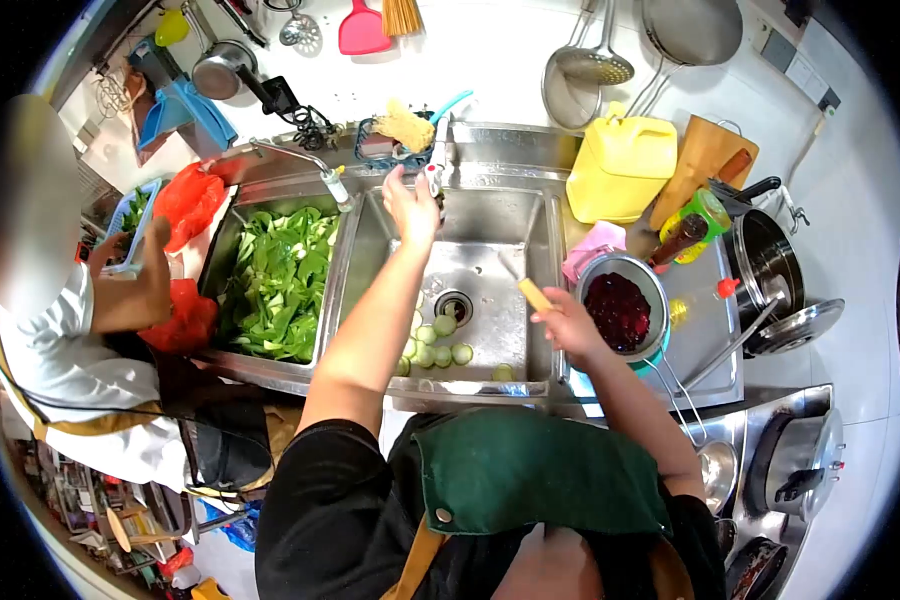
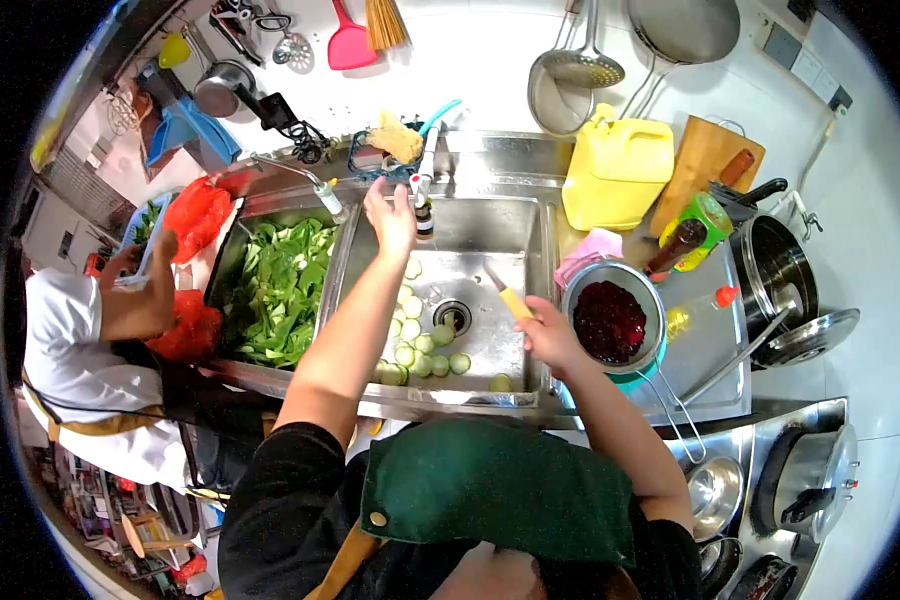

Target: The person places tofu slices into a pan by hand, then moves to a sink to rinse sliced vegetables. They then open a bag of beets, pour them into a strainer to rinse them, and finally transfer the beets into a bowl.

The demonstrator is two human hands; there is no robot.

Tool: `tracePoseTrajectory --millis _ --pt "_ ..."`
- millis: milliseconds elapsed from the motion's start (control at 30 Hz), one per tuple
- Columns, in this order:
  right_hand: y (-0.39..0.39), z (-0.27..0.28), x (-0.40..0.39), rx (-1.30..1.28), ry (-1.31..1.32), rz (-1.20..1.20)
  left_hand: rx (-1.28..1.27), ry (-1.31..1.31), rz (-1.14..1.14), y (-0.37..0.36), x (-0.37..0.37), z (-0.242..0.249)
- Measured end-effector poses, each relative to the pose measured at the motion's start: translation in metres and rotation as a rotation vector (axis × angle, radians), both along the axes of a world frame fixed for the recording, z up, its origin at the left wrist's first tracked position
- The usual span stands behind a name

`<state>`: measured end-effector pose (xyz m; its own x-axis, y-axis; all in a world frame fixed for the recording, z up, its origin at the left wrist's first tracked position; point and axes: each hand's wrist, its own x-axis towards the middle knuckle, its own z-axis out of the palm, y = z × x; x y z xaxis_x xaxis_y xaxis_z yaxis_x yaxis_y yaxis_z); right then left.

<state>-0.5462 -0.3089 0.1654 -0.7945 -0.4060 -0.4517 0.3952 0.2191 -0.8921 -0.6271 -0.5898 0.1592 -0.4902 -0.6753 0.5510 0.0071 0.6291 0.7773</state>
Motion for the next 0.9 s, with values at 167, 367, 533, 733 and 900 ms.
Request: tracePoseTrajectory --millis 167,367,533,733,900 --pt "-0.074 -0.076 -0.043 -0.167 -0.486 0.046 0.148 -0.493 -0.193 0.019 -0.062 0.005" --pt "-0.155 -0.1 -0.071 -0.282 -0.538 -0.12 1.128 -0.061 -0.023 -0.044 -0.014 -0.103" --pt "-0.171 -0.116 -0.07 -0.122 -0.441 -0.144 1.594 -0.584 -0.687 -0.042 0.01 -0.165" --pt "-0.14 -0.087 -0.057 0.085 -0.244 -0.044 1.764 -0.348 -0.53 -0.056 -0.006 -0.172" --pt "-0.117 -0.09 -0.039 0.078 -0.239 -0.12 1.784 -0.531 -0.681 -0.018 0.024 -0.189"
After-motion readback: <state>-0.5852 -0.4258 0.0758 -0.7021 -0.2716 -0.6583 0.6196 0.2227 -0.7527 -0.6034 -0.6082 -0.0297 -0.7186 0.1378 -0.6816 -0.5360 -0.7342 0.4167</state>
